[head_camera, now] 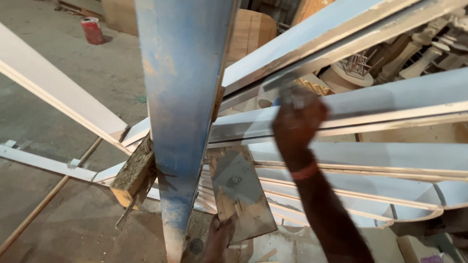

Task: The person applies grey filler paste to the seams of a large white wooden frame structure, scooping paste from a board and pressing it into the joints by hand, working along different sections of the frame throughout the clip.

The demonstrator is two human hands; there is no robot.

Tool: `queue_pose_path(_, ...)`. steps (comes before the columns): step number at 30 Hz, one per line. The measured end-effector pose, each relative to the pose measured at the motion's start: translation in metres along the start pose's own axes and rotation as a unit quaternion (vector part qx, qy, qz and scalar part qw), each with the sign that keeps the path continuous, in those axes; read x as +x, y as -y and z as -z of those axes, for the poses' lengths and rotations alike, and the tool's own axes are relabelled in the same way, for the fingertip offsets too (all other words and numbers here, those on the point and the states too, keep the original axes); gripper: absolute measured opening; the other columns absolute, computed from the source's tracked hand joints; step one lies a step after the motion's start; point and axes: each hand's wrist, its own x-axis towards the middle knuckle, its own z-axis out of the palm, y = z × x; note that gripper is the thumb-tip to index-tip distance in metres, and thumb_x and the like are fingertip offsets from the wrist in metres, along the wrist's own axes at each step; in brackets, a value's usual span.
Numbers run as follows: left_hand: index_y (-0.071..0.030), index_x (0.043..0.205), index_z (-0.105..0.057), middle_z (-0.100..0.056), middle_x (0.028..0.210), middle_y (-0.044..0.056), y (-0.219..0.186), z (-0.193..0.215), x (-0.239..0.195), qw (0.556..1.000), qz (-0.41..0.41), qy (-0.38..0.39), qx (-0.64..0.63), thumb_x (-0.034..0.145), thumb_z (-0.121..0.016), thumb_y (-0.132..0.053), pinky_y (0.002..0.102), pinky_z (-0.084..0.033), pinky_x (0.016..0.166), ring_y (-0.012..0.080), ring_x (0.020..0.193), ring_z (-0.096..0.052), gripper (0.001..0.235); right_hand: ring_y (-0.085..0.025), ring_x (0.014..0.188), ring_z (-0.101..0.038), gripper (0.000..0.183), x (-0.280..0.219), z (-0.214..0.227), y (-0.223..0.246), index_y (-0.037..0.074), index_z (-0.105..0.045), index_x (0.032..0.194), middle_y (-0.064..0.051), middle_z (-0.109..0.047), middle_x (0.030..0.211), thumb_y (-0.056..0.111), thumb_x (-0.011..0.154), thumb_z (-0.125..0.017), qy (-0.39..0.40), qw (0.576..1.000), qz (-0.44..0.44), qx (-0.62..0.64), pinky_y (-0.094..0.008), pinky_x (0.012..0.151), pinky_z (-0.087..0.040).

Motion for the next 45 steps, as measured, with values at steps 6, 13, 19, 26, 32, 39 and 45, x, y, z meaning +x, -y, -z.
queue_pose_path(6, -0.007, 0.131, -0.053, -0.044, 0.063, -0.001, -0.012, -0.013, -0.02, 1.0, 0.011, -0.014, 0.009, 0.092, -0.074, -0.015, 0.03, -0.027, 0.044, 0.0089, 0.047, -0.036, 0.045, -0.03, 0.11, -0.057, 0.037, 0.01, -0.001, -0.013, 0.002, -0.066, 0.141, -0.013, -0.063, 0.122, 0.002, 0.104, -0.061, -0.041, 0.998, 0.0, -0.039, -0.045, 0.094, -0.037)
queue_pose_path(13, -0.003, 0.133, -0.051, -0.068, 0.114, 0.012, -0.022, -0.021, -0.035, 0.999, -0.012, 0.002, -0.049, 0.09, -0.072, -0.012, 0.033, -0.052, 0.083, 0.0201, 0.098, -0.065, 0.049, -0.034, 0.112, -0.057, 0.026, -0.05, -0.056, 0.062, -0.002, -0.062, 0.122, -0.017, -0.06, 0.118, 0.007, 0.097, -0.059, 0.069, 0.997, 0.001, 0.04, -0.051, 0.098, -0.04)
queue_pose_path(19, -0.002, 0.129, -0.056, -0.067, 0.1, 0.007, -0.036, -0.024, -0.049, 0.999, -0.024, -0.013, 0.046, 0.091, -0.072, -0.02, 0.032, -0.05, 0.075, 0.0169, 0.088, -0.061, 0.045, -0.036, 0.115, -0.056, 0.028, -0.054, -0.044, 0.051, -0.002, -0.063, 0.121, -0.018, -0.059, 0.122, 0.014, 0.098, -0.059, 0.084, 0.988, 0.011, 0.13, -0.053, 0.094, -0.04)
queue_pose_path(26, -0.004, 0.133, -0.053, -0.06, 0.093, 0.008, -0.059, -0.035, -0.063, 0.994, 0.053, -0.044, 0.081, 0.093, -0.075, -0.023, 0.035, -0.046, 0.069, 0.0187, 0.081, -0.054, 0.049, -0.037, 0.122, -0.055, 0.028, -0.045, -0.046, 0.04, 0.002, -0.065, 0.129, -0.019, -0.059, 0.129, 0.012, 0.104, -0.06, 0.007, 0.999, 0.017, 0.049, -0.052, 0.098, -0.039)
queue_pose_path(32, -0.007, 0.134, -0.051, -0.07, 0.102, 0.008, -0.019, -0.015, -0.026, 1.0, 0.006, -0.019, 0.008, 0.091, -0.067, -0.014, 0.031, -0.049, 0.071, 0.016, 0.084, -0.062, 0.047, -0.034, 0.123, -0.056, 0.033, -0.086, -0.09, 0.076, 0.0, -0.065, 0.127, -0.02, -0.06, 0.124, 0.013, 0.097, -0.058, 0.128, 0.99, 0.065, -0.008, -0.052, 0.1, -0.038)
queue_pose_path(39, -0.005, 0.132, -0.054, -0.061, 0.095, 0.009, -0.029, -0.018, -0.036, 0.999, 0.008, -0.031, 0.018, 0.092, -0.075, -0.018, 0.034, -0.041, 0.065, 0.0189, 0.078, -0.053, 0.047, -0.034, 0.12, -0.055, 0.025, -0.056, -0.046, 0.048, 0.005, -0.067, 0.116, -0.017, -0.061, 0.124, 0.013, 0.093, -0.067, 0.073, 0.992, 0.031, 0.095, -0.05, 0.099, -0.038)
queue_pose_path(45, -0.005, 0.133, -0.053, -0.06, 0.095, 0.01, -0.022, -0.016, -0.035, 0.999, 0.01, -0.027, 0.029, 0.091, -0.078, -0.021, 0.035, -0.043, 0.068, 0.0197, 0.081, -0.054, 0.052, -0.038, 0.119, -0.053, 0.029, -0.041, -0.043, 0.038, 0.002, -0.068, 0.121, -0.021, -0.057, 0.125, 0.017, 0.096, -0.066, 0.014, 0.998, 0.001, 0.069, -0.052, 0.098, -0.037)
